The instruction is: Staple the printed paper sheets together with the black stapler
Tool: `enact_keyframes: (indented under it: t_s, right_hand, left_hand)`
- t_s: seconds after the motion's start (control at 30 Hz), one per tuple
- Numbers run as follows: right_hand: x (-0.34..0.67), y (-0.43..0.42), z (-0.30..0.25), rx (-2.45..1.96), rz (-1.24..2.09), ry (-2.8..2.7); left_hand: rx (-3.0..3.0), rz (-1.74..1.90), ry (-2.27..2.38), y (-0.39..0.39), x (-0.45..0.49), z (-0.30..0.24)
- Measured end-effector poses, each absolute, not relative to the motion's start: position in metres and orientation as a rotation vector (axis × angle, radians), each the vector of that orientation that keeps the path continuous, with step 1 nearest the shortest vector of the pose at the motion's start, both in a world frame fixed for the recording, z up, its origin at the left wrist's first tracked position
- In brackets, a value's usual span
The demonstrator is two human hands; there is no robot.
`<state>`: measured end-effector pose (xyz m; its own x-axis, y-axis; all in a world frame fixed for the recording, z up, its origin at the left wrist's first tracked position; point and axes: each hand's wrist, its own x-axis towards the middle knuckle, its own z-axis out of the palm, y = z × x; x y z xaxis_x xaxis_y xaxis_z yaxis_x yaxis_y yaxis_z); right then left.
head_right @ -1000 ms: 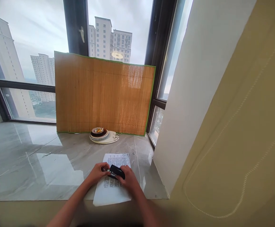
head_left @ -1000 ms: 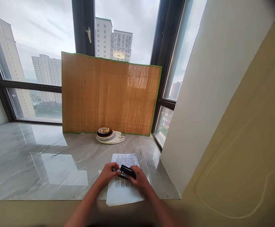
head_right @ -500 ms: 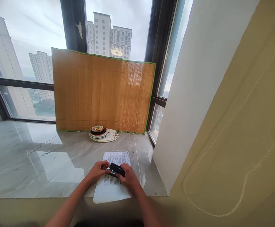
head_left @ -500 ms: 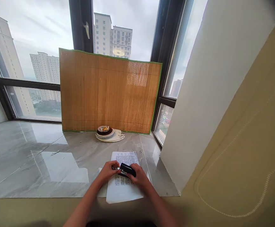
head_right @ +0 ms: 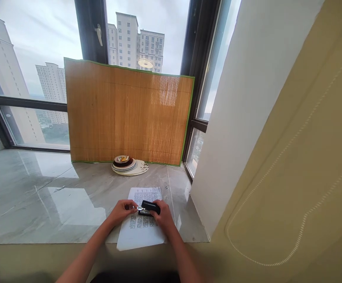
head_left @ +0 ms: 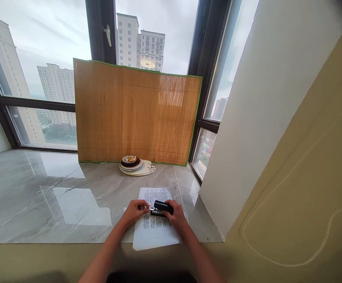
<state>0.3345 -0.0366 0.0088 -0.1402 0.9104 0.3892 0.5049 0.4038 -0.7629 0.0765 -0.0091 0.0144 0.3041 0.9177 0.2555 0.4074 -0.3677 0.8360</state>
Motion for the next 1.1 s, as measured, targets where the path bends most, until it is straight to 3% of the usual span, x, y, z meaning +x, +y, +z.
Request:
enact_keyframes:
  t_s: [0.77, 1.1]
  right_hand:
    - [0.345, -0.029, 0.010, -1.226, 0.424, -1.509]
    - [0.343, -0.022, 0.002, -1.265, 0.497, -1.498]
  left_hand:
    - [1.915, 1.054, 1.199, -0.016, 0.080, 0.027]
    - [1.918, 1.024, 1.181, -0.012, 0.077, 0.021]
